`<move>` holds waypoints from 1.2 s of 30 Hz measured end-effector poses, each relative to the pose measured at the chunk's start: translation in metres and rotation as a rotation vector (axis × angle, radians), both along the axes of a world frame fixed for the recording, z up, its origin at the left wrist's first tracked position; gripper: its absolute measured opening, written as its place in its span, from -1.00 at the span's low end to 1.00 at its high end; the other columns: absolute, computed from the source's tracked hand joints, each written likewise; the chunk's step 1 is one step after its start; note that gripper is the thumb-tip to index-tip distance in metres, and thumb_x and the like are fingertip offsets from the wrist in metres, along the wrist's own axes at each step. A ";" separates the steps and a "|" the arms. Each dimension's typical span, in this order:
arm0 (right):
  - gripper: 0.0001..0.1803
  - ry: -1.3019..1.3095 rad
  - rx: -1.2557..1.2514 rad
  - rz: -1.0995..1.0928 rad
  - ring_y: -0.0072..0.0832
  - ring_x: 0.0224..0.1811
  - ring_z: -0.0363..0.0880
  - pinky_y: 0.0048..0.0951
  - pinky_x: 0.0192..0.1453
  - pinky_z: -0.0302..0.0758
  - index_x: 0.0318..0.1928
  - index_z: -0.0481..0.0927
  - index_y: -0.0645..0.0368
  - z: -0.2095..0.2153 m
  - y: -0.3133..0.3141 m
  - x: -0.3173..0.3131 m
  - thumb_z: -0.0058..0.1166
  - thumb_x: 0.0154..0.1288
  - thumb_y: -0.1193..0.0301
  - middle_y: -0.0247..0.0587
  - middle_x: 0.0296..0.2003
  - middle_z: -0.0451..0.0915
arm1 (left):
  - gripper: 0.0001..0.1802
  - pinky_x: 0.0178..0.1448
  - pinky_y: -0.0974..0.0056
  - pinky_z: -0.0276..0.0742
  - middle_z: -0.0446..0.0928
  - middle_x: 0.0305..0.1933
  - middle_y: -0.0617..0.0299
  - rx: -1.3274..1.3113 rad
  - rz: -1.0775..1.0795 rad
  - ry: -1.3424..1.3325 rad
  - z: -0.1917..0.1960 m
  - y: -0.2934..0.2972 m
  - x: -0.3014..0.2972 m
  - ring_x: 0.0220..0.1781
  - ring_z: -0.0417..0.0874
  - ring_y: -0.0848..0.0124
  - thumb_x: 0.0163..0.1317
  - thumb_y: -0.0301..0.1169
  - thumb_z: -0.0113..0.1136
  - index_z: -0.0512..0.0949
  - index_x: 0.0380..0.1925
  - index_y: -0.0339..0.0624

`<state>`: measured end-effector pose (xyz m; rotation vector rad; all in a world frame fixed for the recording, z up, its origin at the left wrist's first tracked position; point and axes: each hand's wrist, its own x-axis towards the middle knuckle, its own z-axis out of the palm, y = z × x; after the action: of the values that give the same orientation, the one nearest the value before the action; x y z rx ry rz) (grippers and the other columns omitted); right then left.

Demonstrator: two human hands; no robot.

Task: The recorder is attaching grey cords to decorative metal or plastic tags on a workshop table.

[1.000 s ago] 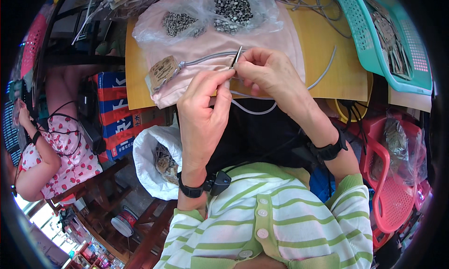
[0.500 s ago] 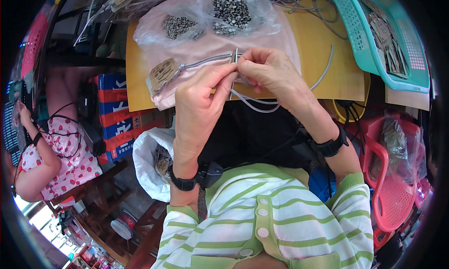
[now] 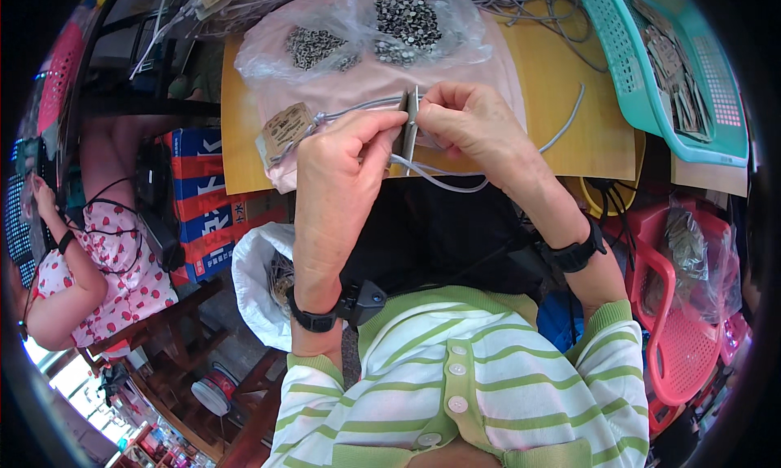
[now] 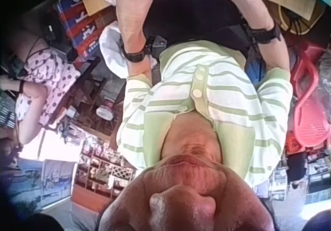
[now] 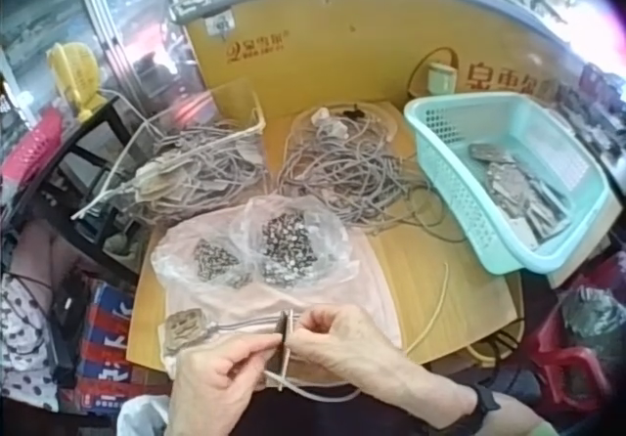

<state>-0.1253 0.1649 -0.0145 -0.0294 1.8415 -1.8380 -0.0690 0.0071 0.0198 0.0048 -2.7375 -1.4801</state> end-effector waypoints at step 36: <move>-0.81 0.313 -0.053 -0.002 -0.63 -0.52 0.46 -0.57 -0.48 0.39 -0.28 0.54 0.28 0.007 -0.005 0.005 0.09 0.11 0.42 -0.32 -0.59 0.49 | -0.88 -0.31 0.08 0.45 0.44 -0.34 0.02 -0.367 -0.111 0.235 -0.015 0.003 -0.009 -0.36 0.54 0.04 0.18 -0.54 0.09 0.36 -0.31 -0.25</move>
<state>-0.1202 0.1601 -0.0071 -0.3534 1.9963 -1.9727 -0.0775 0.0100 0.0052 -0.3125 -2.8005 -0.9048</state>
